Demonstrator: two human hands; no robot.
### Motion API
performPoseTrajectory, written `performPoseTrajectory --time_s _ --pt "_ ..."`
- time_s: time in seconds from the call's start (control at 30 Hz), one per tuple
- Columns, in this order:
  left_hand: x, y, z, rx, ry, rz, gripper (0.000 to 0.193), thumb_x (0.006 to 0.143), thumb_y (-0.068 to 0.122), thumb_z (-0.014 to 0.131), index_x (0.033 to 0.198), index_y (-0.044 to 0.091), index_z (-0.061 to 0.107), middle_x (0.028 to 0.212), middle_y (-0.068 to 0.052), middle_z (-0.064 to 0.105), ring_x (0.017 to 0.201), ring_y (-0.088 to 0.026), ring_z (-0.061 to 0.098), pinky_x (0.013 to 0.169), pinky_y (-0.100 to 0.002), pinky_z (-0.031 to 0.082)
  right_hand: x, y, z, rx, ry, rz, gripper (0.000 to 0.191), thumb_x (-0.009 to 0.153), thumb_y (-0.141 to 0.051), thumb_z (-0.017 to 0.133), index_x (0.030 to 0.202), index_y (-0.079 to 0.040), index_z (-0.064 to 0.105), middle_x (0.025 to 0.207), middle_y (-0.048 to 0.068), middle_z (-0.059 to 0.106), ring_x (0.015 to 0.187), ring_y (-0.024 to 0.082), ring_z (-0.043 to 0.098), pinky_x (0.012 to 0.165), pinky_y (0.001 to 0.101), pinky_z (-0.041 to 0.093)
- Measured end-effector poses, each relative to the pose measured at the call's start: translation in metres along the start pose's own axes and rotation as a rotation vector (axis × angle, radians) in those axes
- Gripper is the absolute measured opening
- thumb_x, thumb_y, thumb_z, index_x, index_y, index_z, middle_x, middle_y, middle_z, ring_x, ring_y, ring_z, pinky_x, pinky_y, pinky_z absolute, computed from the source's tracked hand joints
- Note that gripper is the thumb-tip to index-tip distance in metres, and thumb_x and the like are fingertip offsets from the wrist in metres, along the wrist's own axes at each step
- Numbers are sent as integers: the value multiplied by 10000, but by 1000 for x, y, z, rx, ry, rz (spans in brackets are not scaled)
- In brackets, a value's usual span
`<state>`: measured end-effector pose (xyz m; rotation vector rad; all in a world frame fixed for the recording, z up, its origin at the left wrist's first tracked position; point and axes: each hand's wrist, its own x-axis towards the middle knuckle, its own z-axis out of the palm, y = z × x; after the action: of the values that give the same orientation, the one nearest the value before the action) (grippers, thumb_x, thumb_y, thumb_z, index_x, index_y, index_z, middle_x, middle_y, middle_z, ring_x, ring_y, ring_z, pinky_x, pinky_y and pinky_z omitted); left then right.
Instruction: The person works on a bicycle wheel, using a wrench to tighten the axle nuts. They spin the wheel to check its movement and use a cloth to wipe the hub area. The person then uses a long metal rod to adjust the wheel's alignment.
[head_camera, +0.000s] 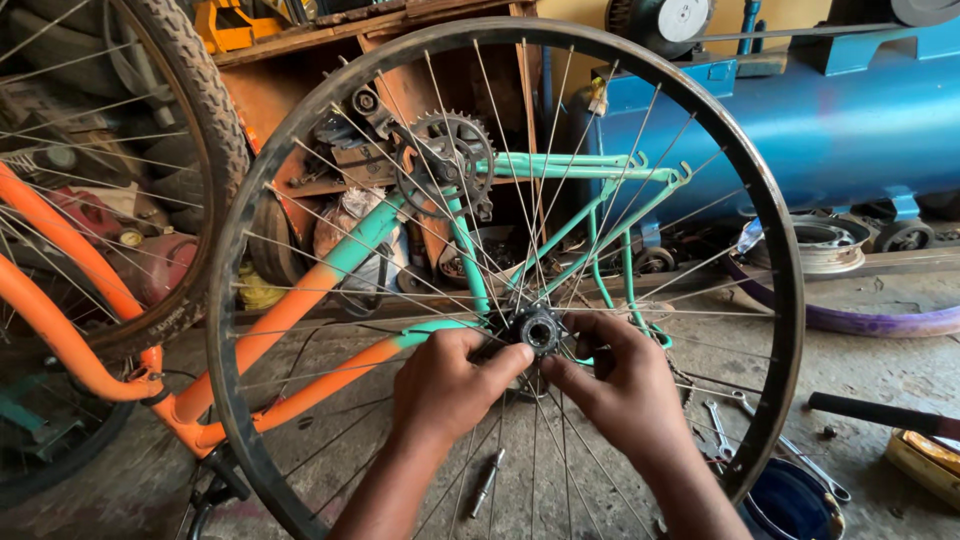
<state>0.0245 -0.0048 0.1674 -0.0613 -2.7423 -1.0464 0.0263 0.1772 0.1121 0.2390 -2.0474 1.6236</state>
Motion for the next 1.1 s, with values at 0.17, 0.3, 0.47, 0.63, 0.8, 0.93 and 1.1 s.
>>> performPoseTrajectory --time_s 0.17,0.3,0.47,0.63,0.8,0.93,1.1 --pt "-3 4 2 13 12 -3 491 667 640 698 769 174 815 612 -52 729 663 -250 751 655 -413 552 0 -3 -4 42 -55 102 466 749 -137 829 1191 -30 726 801 -3 641 649 51 578 537 222 476" --pt "-3 5 2 60 28 -11 520 680 657 704 780 158 815 634 -64 730 687 -260 744 666 -430 552 1 -4 -4 31 -53 86 462 746 -139 832 1181 -24 725 793 -3 612 637 52 552 520 229 449" --pt "-5 8 0 56 24 -10 505 681 654 702 785 174 817 638 -65 732 686 -267 746 666 -430 552 1 -2 -5 -1 -50 59 457 742 -140 833 1172 -28 726 796 -10 608 637 49 548 527 218 446" --pt "-6 8 -1 62 15 -20 515 685 660 700 771 164 810 637 -64 733 687 -263 749 668 -427 553 2 -1 -4 18 -51 66 453 740 -124 830 1170 -26 728 802 -10 599 640 47 541 527 219 443" --pt "-4 8 0 79 11 -41 505 679 666 704 769 179 809 644 -49 738 698 -249 750 673 -425 553 1 -1 -4 14 -46 53 457 738 -120 829 1174 -28 728 810 -11 595 643 44 545 528 216 448" --pt "-3 6 1 82 11 -36 510 682 666 700 757 173 805 640 -46 734 692 -249 748 669 -427 551 1 -2 -3 7 -46 71 469 740 -129 834 1186 -34 727 810 -10 595 636 50 545 516 225 440" --pt "-3 5 1 82 21 -22 503 686 663 705 742 173 803 622 -45 723 668 -246 740 652 -425 548 0 -3 -3 35 -62 112 471 754 -142 829 1198 -28 719 800 -7 608 635 59 554 502 237 437"
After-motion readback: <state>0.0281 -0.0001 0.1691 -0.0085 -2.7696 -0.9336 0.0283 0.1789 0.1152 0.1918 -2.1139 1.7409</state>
